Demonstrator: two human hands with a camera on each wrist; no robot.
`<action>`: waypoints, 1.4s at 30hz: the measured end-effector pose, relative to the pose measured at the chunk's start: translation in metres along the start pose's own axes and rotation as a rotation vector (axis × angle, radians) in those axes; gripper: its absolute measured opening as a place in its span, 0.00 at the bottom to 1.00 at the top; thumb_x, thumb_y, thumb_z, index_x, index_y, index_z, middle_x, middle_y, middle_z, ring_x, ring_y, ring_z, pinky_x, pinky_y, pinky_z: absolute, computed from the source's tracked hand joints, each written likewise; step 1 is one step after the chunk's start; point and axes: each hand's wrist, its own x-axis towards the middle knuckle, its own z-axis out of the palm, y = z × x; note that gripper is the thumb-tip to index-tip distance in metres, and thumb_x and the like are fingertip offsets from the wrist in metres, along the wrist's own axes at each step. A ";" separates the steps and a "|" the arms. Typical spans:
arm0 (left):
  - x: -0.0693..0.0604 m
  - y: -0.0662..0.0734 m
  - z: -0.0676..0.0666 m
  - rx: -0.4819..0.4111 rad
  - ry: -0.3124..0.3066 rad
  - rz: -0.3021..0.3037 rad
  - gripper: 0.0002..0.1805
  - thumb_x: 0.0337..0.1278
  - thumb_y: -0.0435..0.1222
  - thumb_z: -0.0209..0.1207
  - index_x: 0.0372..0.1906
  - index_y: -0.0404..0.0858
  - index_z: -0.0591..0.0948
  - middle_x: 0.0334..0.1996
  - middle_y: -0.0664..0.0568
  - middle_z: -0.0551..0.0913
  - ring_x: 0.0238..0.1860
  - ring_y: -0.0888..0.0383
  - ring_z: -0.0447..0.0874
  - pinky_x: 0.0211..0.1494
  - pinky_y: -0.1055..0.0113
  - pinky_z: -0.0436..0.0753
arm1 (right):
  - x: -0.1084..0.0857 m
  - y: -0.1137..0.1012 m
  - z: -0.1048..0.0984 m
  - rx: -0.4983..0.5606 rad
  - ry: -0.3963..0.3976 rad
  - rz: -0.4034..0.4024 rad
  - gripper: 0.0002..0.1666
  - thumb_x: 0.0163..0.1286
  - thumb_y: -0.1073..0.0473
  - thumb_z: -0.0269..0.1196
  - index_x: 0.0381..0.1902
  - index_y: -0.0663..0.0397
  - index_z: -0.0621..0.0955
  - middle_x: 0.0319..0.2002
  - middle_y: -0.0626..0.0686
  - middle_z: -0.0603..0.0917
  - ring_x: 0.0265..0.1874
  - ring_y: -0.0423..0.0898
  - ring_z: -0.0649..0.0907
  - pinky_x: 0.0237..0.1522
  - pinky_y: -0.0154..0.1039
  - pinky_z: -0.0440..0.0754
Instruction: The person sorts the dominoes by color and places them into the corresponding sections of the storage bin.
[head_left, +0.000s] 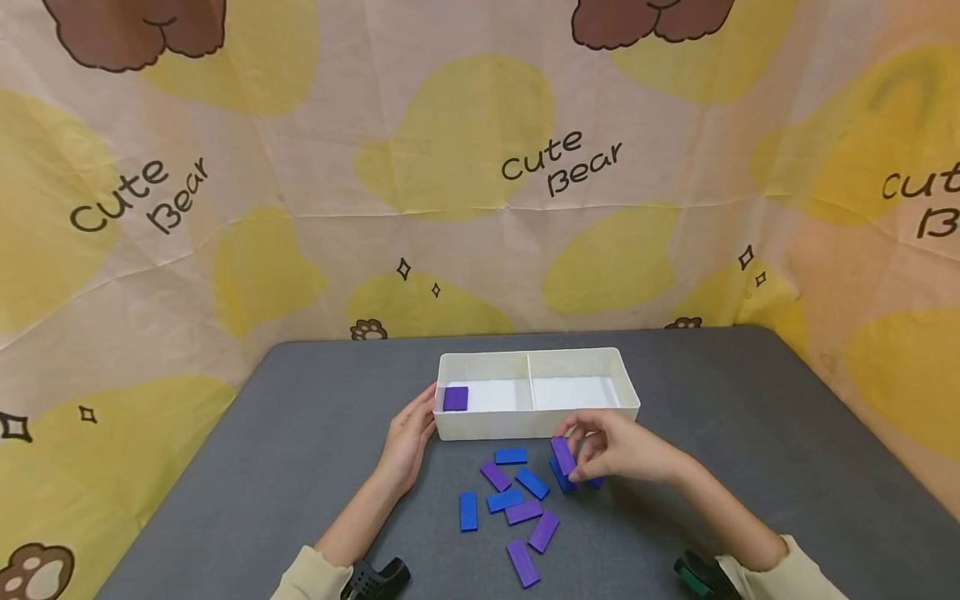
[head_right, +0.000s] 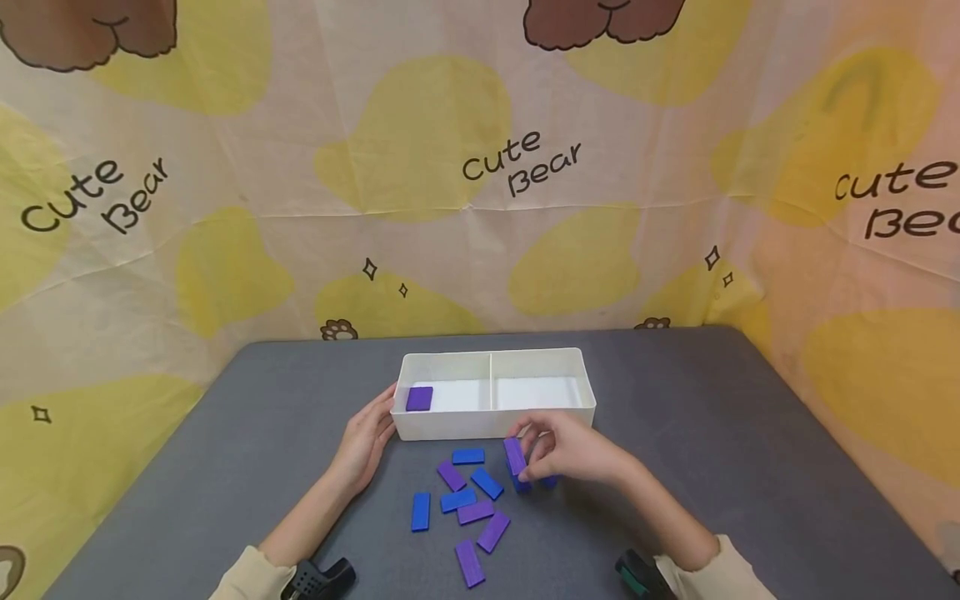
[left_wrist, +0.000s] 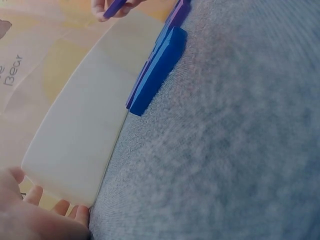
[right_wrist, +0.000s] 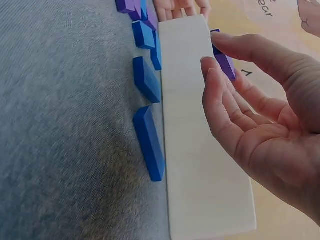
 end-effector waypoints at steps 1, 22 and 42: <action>0.000 0.000 0.000 0.002 0.000 0.001 0.29 0.82 0.35 0.47 0.80 0.28 0.64 0.79 0.34 0.64 0.79 0.39 0.64 0.83 0.42 0.59 | 0.001 -0.001 0.000 -0.003 0.005 0.003 0.26 0.62 0.71 0.74 0.55 0.72 0.78 0.37 0.55 0.81 0.31 0.41 0.86 0.36 0.33 0.86; 0.000 0.000 0.000 0.001 -0.001 -0.003 0.29 0.83 0.36 0.47 0.80 0.28 0.64 0.80 0.34 0.64 0.79 0.39 0.63 0.83 0.42 0.59 | 0.032 -0.024 0.002 -0.012 0.060 0.063 0.26 0.60 0.71 0.76 0.55 0.66 0.80 0.39 0.56 0.84 0.35 0.51 0.89 0.40 0.36 0.88; 0.003 -0.001 -0.001 -0.005 0.000 -0.004 0.30 0.82 0.37 0.48 0.79 0.27 0.64 0.79 0.35 0.64 0.79 0.40 0.64 0.83 0.44 0.60 | 0.066 -0.034 -0.002 -0.067 0.110 0.083 0.26 0.61 0.67 0.77 0.56 0.65 0.81 0.42 0.58 0.87 0.38 0.49 0.89 0.43 0.38 0.88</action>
